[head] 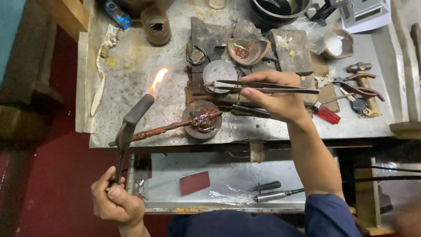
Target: The person uses a blowtorch to heat a small metal object held with tongs on a workbench. They repeatedly apply the flame and adjust the object's position with the tongs, then use a metal rod to manipulate the heated area.
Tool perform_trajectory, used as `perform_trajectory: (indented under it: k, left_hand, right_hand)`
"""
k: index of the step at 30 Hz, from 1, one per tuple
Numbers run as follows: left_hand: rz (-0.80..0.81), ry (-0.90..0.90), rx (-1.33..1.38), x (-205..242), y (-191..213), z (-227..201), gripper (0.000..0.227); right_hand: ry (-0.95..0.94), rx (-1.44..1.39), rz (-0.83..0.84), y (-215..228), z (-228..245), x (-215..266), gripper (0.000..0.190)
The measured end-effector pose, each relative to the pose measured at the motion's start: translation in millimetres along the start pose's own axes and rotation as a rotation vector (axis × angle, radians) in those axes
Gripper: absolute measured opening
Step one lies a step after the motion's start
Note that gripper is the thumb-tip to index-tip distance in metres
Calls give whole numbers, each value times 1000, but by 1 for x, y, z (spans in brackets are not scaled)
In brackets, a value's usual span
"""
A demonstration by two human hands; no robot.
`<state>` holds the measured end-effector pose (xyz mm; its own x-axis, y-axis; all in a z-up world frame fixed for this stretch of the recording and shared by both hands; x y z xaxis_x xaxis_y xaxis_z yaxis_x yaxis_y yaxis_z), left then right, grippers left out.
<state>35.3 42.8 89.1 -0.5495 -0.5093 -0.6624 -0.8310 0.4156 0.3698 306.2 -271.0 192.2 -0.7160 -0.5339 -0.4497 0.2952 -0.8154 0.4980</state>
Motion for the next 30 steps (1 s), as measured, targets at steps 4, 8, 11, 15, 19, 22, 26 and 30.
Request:
perform_trajectory:
  k: [4,8,11,15,19,22,26,30]
  left_hand:
    - [14,6,12,-1,-2,-4,45]
    - [19,8,-7,2,-2,-2,46]
    - [13,10,10,4,-3,1,45]
    - [33,-7,31,1,-8,-1,44]
    - [41,6,43,0,-13,-5,44]
    - [41,-3,32,0,-13,-8,44]
    - [46,3,39,1,-12,-8,42]
    - [45,0,6,0,-11,-10,43]
  right_hand:
    - [107,126,72,-12,18,-13,21]
    - [133,283,26,-14,25,-9,15]
    - [129,419,-41,-9,29,4,14]
    - [48,489,-148,-1,32,22,13]
    - [3,396,-159,4,28,31,17]
    - [-91,288,-249,14,17,36,13]
    - [-201,-4,-244,8,-5,38,18]
    - [-269,-274,-323,4,-27,56,16]
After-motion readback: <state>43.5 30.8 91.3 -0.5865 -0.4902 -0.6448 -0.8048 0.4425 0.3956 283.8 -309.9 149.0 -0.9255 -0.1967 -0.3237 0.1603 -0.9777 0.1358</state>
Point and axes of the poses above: each hand's wrist, its own x-axis away from the middle knuckle, its own y-axis out of the back of the hand, z = x × y, the point moved 10 cm from there along -x, towards the middle knuckle, and after that the axes turned 5 degrees about z, right-handed, at the moved point
